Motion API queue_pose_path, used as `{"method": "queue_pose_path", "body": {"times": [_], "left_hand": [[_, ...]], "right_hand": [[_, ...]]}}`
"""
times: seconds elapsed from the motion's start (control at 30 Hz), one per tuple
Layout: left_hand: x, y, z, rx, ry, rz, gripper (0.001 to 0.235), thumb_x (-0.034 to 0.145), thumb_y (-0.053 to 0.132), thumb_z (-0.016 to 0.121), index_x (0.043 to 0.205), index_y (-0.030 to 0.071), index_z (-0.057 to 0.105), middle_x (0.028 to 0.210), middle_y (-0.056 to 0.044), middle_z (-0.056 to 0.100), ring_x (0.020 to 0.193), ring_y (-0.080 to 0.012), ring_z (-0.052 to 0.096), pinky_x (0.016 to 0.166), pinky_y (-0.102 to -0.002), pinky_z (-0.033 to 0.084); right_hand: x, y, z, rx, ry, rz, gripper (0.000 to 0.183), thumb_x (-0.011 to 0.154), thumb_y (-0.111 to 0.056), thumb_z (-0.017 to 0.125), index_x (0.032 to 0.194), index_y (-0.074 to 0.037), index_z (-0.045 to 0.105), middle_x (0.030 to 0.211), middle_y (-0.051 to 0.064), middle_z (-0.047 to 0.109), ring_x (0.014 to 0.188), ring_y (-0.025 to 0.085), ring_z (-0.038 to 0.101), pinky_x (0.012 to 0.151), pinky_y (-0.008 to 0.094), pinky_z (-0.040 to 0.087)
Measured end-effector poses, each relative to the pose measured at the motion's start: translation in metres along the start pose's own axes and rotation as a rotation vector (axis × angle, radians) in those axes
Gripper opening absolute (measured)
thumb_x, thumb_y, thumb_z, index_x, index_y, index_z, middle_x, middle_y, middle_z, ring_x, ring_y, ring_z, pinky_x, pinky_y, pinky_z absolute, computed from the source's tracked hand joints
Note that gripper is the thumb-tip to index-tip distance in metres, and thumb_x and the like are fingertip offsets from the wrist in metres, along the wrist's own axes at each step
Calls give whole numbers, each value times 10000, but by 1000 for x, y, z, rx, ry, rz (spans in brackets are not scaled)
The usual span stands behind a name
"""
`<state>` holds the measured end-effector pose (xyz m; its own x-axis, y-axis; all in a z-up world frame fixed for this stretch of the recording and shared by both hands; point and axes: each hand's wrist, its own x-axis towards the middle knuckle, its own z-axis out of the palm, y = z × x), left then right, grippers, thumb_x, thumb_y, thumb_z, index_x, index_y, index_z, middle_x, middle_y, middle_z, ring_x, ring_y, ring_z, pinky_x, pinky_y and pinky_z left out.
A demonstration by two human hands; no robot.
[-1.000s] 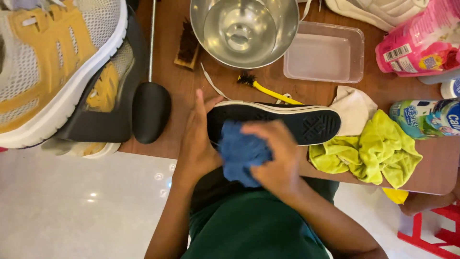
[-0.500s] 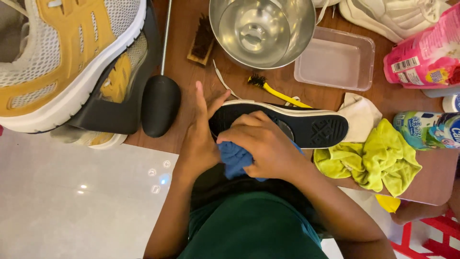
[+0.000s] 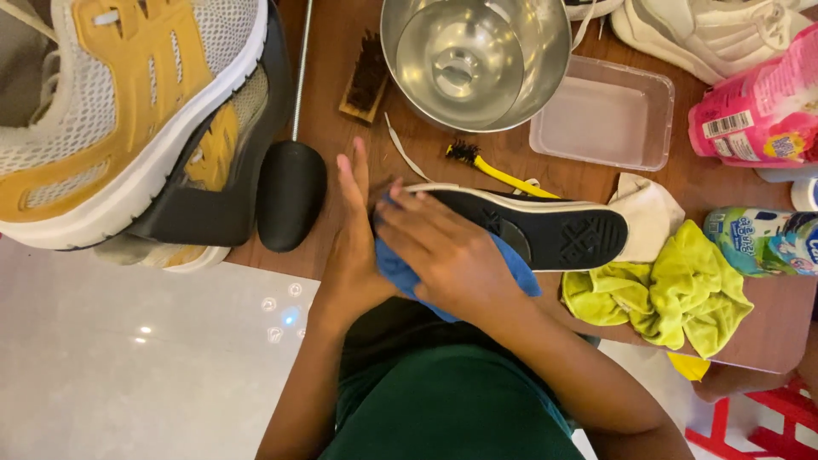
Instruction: The person cleans a black sneaker by scrubbing the sole with a yellow brush dipped in water and then wiping it with a blue cloth. The person also scrubs the side of the shoe with the brush.
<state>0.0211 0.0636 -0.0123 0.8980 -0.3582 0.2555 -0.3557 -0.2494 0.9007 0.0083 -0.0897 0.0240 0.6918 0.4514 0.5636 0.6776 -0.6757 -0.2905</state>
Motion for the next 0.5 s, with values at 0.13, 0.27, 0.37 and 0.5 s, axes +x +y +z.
{"method": "queue_pose_path", "body": {"times": [0.13,0.27,0.37,0.5], "left_hand": [[-2,-4,1,14,-29,27,1399,766,112,924,1584,20,-207,1722,-276,3,1450,-467,473,1209,-577,425],[1,3,-3,-43,-100,-9,1426,716,-17,896,1594,60,-224,1738,-222,-55,1521,-419,399,1275,-537,320],[1,13,-4,-62,-92,-71,1369,699,-25,849,1608,48,-172,1736,-231,55,1482,-442,429,1252,-568,319],[-1,17,-4,-43,-95,-141,1397,667,24,882,1614,44,-145,1697,-223,268,1452,-448,462,1224,-565,331]], "right_hand": [[-2,-1,-9,205,-69,6,246,947,-73,594,1125,27,730,1084,192,734,1089,358,705,1050,468,529],[-18,10,-1,486,-30,145,80,845,-119,705,895,-65,737,858,65,725,840,285,746,840,430,618],[-28,17,0,380,221,380,132,856,-83,719,982,-51,736,998,88,745,977,315,749,932,412,559],[-8,8,-1,51,467,406,138,895,-33,717,1002,-55,633,1100,113,620,1066,325,631,1004,427,500]]}}
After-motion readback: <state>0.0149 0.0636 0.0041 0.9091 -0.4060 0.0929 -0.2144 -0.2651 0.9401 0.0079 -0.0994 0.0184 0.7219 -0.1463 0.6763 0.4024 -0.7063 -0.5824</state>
